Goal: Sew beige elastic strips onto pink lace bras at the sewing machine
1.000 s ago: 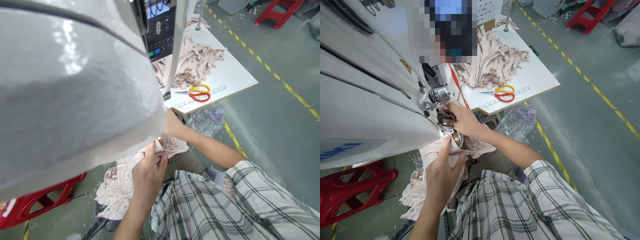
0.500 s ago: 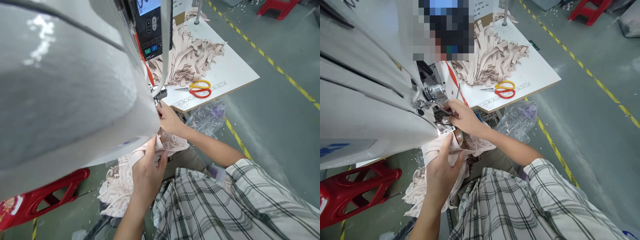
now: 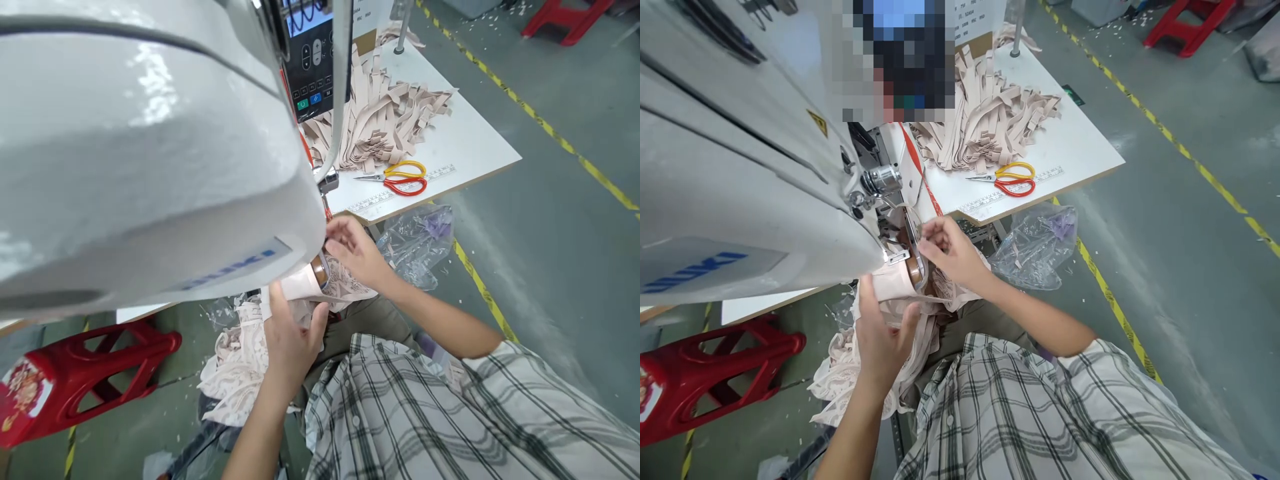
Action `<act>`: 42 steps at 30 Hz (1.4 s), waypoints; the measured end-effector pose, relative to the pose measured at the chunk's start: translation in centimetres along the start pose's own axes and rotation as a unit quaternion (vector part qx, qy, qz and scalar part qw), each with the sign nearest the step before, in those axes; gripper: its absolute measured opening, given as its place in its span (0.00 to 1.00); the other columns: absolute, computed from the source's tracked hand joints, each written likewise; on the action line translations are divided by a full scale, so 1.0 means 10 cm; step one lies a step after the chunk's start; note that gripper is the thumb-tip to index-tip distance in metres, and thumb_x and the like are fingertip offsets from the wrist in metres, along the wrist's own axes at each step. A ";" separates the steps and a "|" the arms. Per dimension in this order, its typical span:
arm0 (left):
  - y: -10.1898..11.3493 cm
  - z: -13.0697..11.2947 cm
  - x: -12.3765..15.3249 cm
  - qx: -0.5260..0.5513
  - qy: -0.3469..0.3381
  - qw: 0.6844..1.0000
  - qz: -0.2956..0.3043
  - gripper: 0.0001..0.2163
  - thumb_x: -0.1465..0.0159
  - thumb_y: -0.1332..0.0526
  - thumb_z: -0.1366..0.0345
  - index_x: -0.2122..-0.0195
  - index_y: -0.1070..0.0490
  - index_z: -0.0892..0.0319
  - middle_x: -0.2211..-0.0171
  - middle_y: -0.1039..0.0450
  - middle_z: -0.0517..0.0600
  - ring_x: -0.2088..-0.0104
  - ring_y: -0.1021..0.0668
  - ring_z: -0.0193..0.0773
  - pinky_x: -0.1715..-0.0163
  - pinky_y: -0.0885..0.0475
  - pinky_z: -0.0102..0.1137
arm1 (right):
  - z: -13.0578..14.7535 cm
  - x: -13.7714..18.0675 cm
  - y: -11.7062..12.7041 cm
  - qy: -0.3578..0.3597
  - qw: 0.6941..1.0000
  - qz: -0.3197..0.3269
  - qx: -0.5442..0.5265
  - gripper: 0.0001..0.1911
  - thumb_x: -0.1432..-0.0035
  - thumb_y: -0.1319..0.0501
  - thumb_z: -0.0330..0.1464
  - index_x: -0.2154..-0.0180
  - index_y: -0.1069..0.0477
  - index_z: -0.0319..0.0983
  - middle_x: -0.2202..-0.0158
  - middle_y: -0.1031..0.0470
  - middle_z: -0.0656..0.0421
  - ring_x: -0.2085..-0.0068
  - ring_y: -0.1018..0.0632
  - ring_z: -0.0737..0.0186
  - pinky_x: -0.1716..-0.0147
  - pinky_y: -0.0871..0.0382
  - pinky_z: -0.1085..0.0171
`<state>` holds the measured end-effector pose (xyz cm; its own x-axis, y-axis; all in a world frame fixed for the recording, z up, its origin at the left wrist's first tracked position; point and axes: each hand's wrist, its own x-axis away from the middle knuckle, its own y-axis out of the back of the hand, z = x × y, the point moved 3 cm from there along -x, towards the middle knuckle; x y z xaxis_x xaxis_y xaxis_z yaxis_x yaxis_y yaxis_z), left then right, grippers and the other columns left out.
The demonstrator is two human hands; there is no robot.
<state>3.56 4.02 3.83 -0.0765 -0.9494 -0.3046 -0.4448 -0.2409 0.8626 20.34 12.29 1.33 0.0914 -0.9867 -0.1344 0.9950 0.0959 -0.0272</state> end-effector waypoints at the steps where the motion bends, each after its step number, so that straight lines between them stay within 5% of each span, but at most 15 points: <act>1: -0.02 -0.03 0.05 0.001 -0.018 1.000 -0.006 0.38 0.32 0.48 0.44 0.30 0.56 0.67 0.41 0.33 0.74 0.53 0.19 0.55 0.66 0.23 0.36 | 0.02 0.12 0.02 -0.002 1.000 0.009 0.021 0.23 0.40 0.39 0.52 0.56 0.36 0.41 0.59 0.28 0.56 0.60 0.25 0.63 0.58 0.29 0.62; 7: -0.25 -0.41 0.56 0.012 -0.173 0.985 0.009 0.47 0.35 0.37 0.54 0.28 0.67 0.73 0.34 0.46 0.79 0.32 0.40 0.64 0.42 0.30 0.47 | 0.02 0.72 0.04 -0.089 0.993 0.067 0.045 0.21 0.37 0.42 0.50 0.60 0.29 0.39 0.64 0.24 0.57 0.62 0.25 0.60 0.63 0.30 0.63; 12: -0.36 -0.47 0.74 0.099 -0.135 0.982 0.089 0.43 0.32 0.42 0.53 0.28 0.68 0.68 0.34 0.44 0.78 0.34 0.35 0.63 0.47 0.26 0.49 | 0.00 0.87 0.15 -0.121 0.992 0.044 -0.003 0.19 0.38 0.40 0.48 0.69 0.26 0.38 0.70 0.27 0.59 0.65 0.26 0.61 0.67 0.32 0.64; 14: -0.35 -0.43 0.72 0.137 -0.116 0.975 0.128 0.41 0.31 0.44 0.53 0.28 0.68 0.66 0.38 0.37 0.75 0.40 0.26 0.59 0.53 0.22 0.45 | 0.02 0.88 0.19 -0.120 0.992 0.047 0.005 0.19 0.39 0.39 0.47 0.72 0.27 0.38 0.72 0.30 0.60 0.67 0.28 0.63 0.68 0.34 0.64; 16: -0.31 -0.37 0.68 0.155 -0.085 0.970 0.168 0.37 0.30 0.45 0.54 0.28 0.64 0.65 0.50 0.23 0.67 0.57 0.16 0.49 0.67 0.21 0.35 | 0.04 0.90 0.22 -0.115 0.992 0.052 0.009 0.20 0.39 0.39 0.46 0.74 0.29 0.38 0.75 0.34 0.61 0.70 0.31 0.64 0.70 0.36 0.65; 18: -0.23 -0.31 0.63 0.147 -0.053 0.970 0.186 0.31 0.29 0.45 0.56 0.31 0.53 0.65 0.68 0.19 0.53 0.76 0.20 0.38 0.79 0.28 0.27 | 0.04 0.91 0.23 -0.116 0.992 0.058 0.009 0.21 0.39 0.39 0.46 0.76 0.32 0.38 0.76 0.37 0.62 0.71 0.34 0.66 0.71 0.39 0.65; 20: -0.09 -0.27 0.56 0.119 -0.050 0.981 0.143 0.20 0.29 0.45 0.60 0.39 0.38 0.62 0.77 0.24 0.45 0.82 0.25 0.33 0.80 0.31 0.25 | 0.03 0.91 0.22 -0.125 0.990 0.067 0.006 0.22 0.39 0.40 0.46 0.77 0.34 0.38 0.77 0.38 0.63 0.72 0.35 0.67 0.72 0.41 0.66; 24: 0.19 -0.39 0.42 0.110 -0.190 0.975 0.012 0.12 0.32 0.45 0.71 0.48 0.31 0.59 0.62 0.20 0.54 0.58 0.18 0.41 0.58 0.25 0.33 | 0.09 0.90 0.18 -0.122 0.983 0.138 0.000 0.21 0.38 0.42 0.45 0.76 0.35 0.38 0.77 0.39 0.64 0.73 0.36 0.68 0.73 0.42 0.67; 27: 0.18 -0.49 0.35 0.091 -0.291 0.948 0.090 0.13 0.33 0.47 0.70 0.49 0.29 0.59 0.54 0.22 0.58 0.47 0.22 0.47 0.46 0.29 0.43 | 0.19 0.89 0.09 -0.063 0.948 0.308 0.054 0.16 0.37 0.43 0.39 0.74 0.30 0.38 0.76 0.32 0.63 0.72 0.32 0.68 0.72 0.40 0.67; 29: 0.07 -0.40 0.28 0.060 -0.202 0.961 0.179 0.10 0.32 0.47 0.65 0.62 0.26 0.60 0.66 0.21 0.56 0.58 0.19 0.47 0.52 0.27 0.41 | 0.20 0.89 0.03 -0.004 0.910 0.371 0.185 0.14 0.37 0.42 0.35 0.75 0.29 0.38 0.76 0.30 0.62 0.73 0.31 0.67 0.72 0.42 0.67; 31: -0.08 -0.19 0.23 0.110 -0.011 0.959 0.259 0.16 0.32 0.48 0.58 0.74 0.30 0.58 0.80 0.29 0.52 0.70 0.21 0.44 0.62 0.27 0.38 | 0.16 0.87 -0.03 0.063 0.871 0.337 0.351 0.14 0.36 0.43 0.31 0.74 0.27 0.37 0.75 0.28 0.59 0.73 0.31 0.66 0.73 0.45 0.65; 34: -0.31 0.04 0.26 0.298 0.187 0.868 0.350 0.22 0.33 0.50 0.47 0.77 0.34 0.56 0.84 0.34 0.48 0.76 0.24 0.41 0.69 0.27 0.36 | 0.04 0.85 -0.11 0.163 0.828 0.242 0.479 0.14 0.33 0.46 0.30 0.68 0.24 0.37 0.74 0.26 0.56 0.71 0.29 0.62 0.72 0.44 0.62; 38: -0.43 0.12 0.32 0.540 0.287 0.715 0.337 0.21 0.41 0.41 0.41 0.73 0.34 0.57 0.84 0.38 0.43 0.77 0.26 0.37 0.69 0.26 0.34 | -0.11 0.87 -0.15 0.240 0.854 0.173 0.427 0.13 0.32 0.47 0.31 0.58 0.23 0.39 0.64 0.21 0.54 0.62 0.24 0.58 0.62 0.34 0.59; 39: -0.43 0.13 0.33 0.565 0.299 0.704 0.311 0.20 0.42 0.39 0.43 0.73 0.34 0.57 0.82 0.38 0.42 0.77 0.26 0.35 0.69 0.26 0.33 | -0.12 0.87 -0.14 0.239 0.871 0.141 0.405 0.13 0.32 0.47 0.31 0.55 0.24 0.40 0.60 0.21 0.53 0.58 0.24 0.57 0.58 0.32 0.57; 42: -0.35 0.15 0.36 0.535 0.278 0.756 0.256 0.17 0.39 0.40 0.47 0.71 0.32 0.58 0.77 0.33 0.44 0.75 0.30 0.32 0.71 0.31 0.29 | -0.11 0.91 -0.09 0.201 0.911 0.055 0.355 0.12 0.34 0.44 0.34 0.52 0.25 0.41 0.56 0.22 0.52 0.54 0.24 0.55 0.54 0.29 0.55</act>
<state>3.52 1.74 -0.87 -0.2291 -0.8725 0.4315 -0.9734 0.2062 -0.1000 20.19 3.39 -0.93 0.3114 -0.8352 -0.4533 0.7687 -0.0591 0.6369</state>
